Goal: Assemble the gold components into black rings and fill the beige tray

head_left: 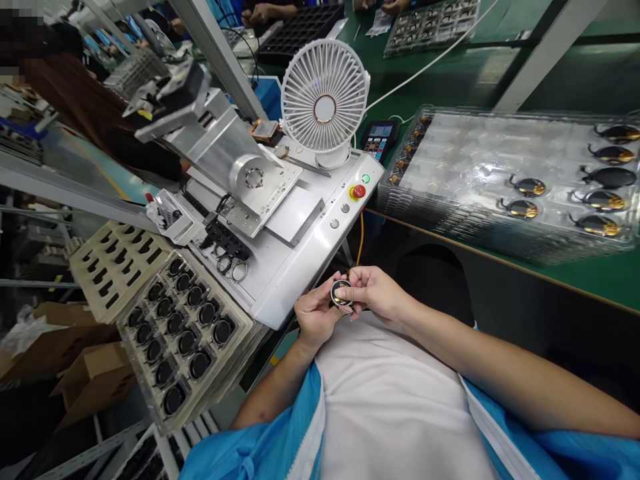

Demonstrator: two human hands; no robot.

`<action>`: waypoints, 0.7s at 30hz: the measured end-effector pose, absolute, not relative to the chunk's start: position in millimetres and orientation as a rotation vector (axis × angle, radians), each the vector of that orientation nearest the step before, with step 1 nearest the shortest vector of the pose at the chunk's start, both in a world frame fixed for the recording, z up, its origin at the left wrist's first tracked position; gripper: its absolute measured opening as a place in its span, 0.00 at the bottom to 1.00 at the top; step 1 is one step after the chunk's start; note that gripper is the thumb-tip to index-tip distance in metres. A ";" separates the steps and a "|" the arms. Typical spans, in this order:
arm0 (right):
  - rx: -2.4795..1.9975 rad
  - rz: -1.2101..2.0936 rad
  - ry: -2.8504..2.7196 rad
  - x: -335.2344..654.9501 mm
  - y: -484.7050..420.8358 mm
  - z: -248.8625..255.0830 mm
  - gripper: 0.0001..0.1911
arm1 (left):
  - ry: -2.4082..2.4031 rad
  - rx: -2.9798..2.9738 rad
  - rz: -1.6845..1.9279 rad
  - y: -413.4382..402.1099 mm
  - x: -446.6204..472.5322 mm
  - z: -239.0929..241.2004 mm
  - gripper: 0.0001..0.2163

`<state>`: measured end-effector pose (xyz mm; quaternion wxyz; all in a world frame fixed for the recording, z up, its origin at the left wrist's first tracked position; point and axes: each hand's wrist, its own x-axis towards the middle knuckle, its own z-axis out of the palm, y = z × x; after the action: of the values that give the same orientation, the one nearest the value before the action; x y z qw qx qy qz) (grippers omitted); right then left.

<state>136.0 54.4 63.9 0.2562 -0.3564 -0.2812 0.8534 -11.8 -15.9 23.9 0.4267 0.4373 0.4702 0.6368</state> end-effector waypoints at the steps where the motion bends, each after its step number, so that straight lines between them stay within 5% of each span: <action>1: -0.950 2.321 -0.742 134.3 53.9 65.0 0.33 | 1.191 1.112 1.589 -16.3 -12.4 25.0 0.26; 9: -0.950 2.244 -1.051 111.8 72.9 62.4 0.31 | 1.299 0.963 1.713 -12.8 -26.2 27.6 0.22; 16: -1.172 1.707 -1.014 80.2 177.4 74.9 0.25 | 1.131 0.900 1.603 -9.9 -26.0 43.8 0.19; 21: -1.140 1.641 -1.038 82.8 192.2 84.1 0.23 | 1.252 1.064 1.601 -13.9 -28.6 40.7 0.34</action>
<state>82.8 192.2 84.1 0.4303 -0.4572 -0.4162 0.6577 -28.6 -13.9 40.7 0.4111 0.4228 0.4974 0.6362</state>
